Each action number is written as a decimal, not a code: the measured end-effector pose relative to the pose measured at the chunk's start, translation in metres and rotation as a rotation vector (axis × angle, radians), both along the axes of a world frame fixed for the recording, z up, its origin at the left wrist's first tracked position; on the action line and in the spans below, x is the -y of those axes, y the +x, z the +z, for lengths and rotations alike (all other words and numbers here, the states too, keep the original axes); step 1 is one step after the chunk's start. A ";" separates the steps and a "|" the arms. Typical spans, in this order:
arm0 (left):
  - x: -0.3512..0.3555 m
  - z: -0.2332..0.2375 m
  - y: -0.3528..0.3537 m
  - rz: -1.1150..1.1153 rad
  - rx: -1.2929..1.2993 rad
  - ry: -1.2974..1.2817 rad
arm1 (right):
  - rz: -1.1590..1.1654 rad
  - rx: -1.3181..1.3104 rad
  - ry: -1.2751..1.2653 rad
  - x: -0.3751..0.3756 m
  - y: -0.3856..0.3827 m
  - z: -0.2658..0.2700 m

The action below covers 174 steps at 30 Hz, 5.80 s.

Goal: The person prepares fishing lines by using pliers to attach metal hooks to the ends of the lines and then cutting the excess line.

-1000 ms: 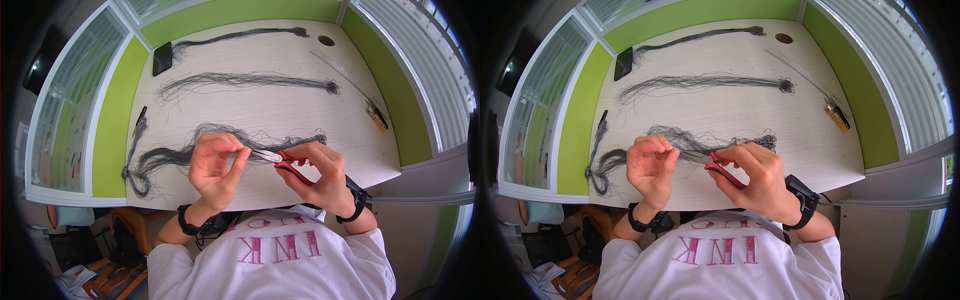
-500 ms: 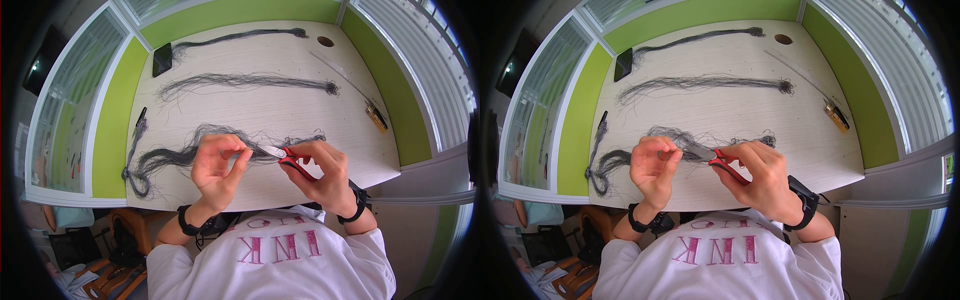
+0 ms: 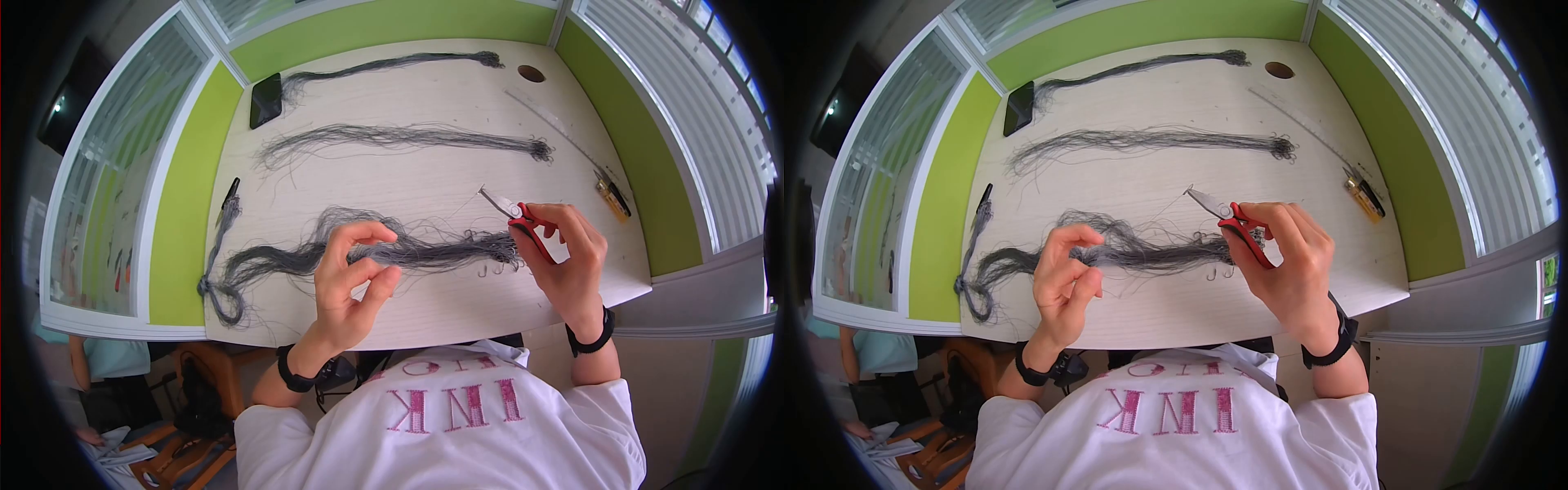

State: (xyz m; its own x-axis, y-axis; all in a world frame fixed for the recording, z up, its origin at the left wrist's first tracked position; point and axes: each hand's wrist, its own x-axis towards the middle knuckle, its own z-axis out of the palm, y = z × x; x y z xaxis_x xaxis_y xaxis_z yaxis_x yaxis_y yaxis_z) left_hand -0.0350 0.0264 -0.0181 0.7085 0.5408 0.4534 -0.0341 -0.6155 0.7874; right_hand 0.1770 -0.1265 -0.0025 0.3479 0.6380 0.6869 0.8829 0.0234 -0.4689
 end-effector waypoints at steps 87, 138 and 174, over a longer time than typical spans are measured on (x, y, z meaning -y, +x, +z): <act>-0.127 0.097 -0.052 -0.836 -0.549 -0.607 | 0.304 -0.950 -0.760 -0.017 0.044 0.023; -0.206 0.093 0.003 0.121 -0.262 -0.070 | 0.421 -1.340 -0.905 0.004 0.045 0.005; -0.271 0.000 0.029 0.047 -0.639 -0.194 | -0.149 -0.114 -0.807 -0.050 0.161 0.005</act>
